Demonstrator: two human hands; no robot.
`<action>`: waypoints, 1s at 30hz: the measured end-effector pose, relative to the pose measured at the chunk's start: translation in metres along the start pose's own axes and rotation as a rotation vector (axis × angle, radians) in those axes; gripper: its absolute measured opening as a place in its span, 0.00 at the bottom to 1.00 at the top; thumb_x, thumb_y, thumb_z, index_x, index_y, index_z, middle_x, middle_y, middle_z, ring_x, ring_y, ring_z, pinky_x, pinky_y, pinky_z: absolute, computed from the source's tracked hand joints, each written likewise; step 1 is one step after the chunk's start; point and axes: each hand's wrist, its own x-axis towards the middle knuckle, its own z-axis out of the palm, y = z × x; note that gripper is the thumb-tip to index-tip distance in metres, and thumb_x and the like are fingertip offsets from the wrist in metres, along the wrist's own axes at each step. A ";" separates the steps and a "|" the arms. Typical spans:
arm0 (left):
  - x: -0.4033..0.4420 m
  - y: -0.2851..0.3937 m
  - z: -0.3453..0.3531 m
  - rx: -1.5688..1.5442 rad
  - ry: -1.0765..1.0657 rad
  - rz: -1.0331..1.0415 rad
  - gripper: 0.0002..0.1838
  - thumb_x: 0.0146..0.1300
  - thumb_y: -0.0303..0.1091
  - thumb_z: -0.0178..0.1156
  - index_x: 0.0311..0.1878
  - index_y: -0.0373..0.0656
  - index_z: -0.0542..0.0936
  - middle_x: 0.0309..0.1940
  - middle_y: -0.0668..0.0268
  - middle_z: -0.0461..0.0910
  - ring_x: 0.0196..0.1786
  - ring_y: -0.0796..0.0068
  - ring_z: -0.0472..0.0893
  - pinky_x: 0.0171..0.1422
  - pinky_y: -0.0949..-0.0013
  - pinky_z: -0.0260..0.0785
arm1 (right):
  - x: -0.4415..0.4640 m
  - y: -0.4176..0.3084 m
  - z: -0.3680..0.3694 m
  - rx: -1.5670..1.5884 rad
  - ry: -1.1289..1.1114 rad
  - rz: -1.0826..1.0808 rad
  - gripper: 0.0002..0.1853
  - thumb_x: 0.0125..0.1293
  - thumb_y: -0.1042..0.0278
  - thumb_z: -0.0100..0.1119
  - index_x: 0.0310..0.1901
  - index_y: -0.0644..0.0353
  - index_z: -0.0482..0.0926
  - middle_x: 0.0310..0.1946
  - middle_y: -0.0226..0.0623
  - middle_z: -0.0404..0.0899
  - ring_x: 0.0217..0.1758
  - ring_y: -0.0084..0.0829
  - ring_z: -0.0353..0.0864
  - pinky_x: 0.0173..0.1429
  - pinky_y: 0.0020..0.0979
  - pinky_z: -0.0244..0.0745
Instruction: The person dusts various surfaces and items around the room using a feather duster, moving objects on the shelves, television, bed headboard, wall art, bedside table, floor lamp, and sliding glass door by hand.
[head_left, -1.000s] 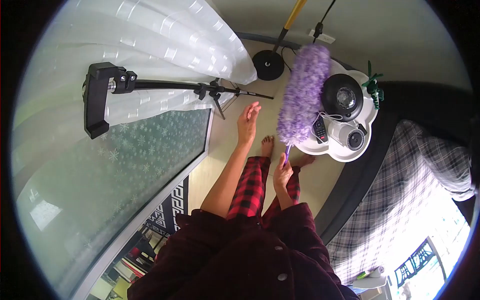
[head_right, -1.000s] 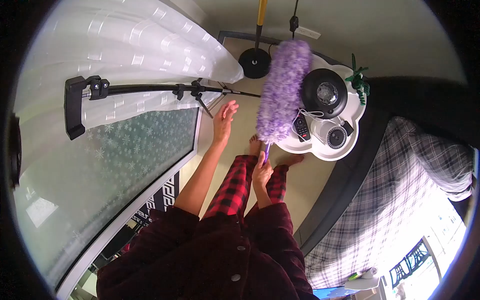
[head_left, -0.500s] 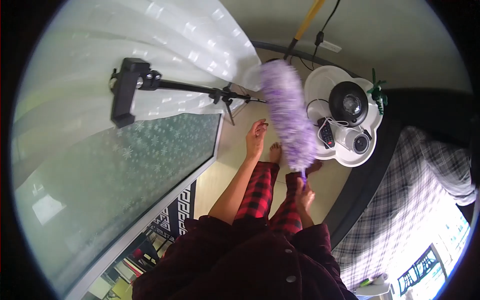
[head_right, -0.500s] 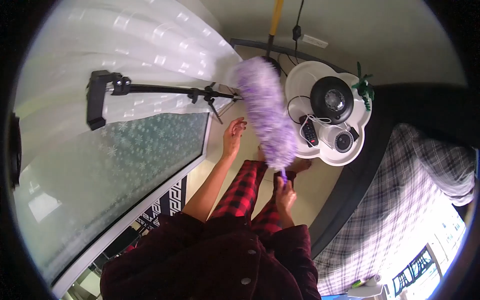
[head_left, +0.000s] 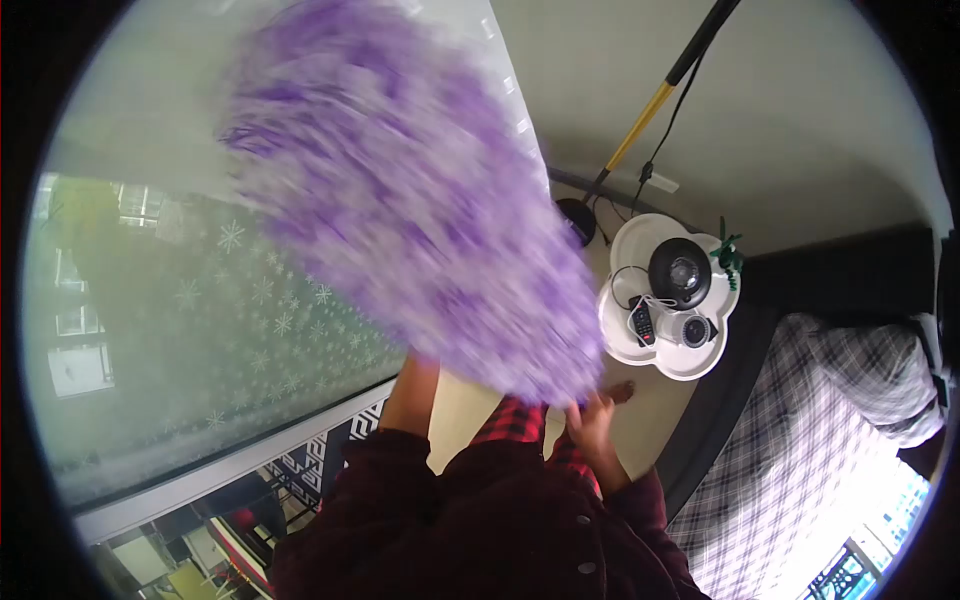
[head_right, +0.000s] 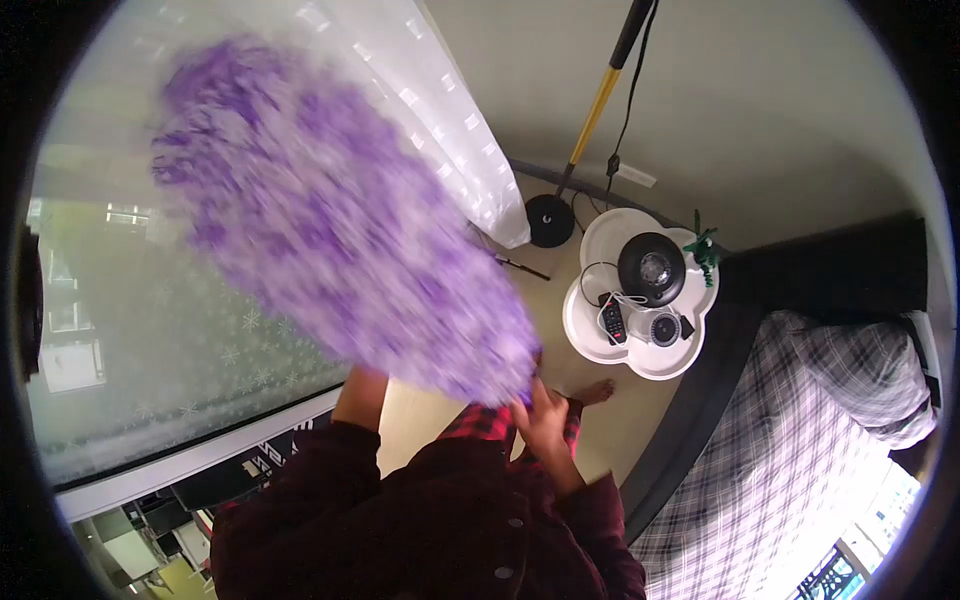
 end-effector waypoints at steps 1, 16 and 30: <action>0.009 -0.006 0.000 -0.098 -0.109 -0.081 0.21 0.64 0.39 0.50 0.57 0.40 0.66 0.53 0.61 0.69 0.52 0.72 0.70 0.53 0.70 0.65 | 0.017 -0.012 0.002 -0.064 -0.029 0.039 0.20 0.55 0.54 0.60 0.38 0.64 0.74 0.18 0.48 0.73 0.20 0.51 0.74 0.26 0.41 0.69; -0.026 0.025 0.029 0.429 -0.404 0.182 0.16 0.60 0.44 0.55 0.32 0.38 0.79 0.18 0.61 0.74 0.22 0.79 0.68 0.27 0.69 0.61 | -0.327 0.042 -0.175 -0.738 -0.334 0.925 0.27 0.57 0.37 0.48 0.26 0.58 0.75 0.21 0.50 0.76 0.28 0.52 0.77 0.33 0.49 0.70; -0.121 0.015 0.042 0.482 -0.432 0.111 0.19 0.63 0.46 0.51 0.40 0.36 0.77 0.35 0.53 0.79 0.35 0.59 0.79 0.38 0.65 0.69 | -0.352 0.013 -0.092 -0.543 0.070 1.347 0.32 0.57 0.33 0.44 0.28 0.61 0.77 0.28 0.53 0.77 0.36 0.53 0.76 0.41 0.48 0.69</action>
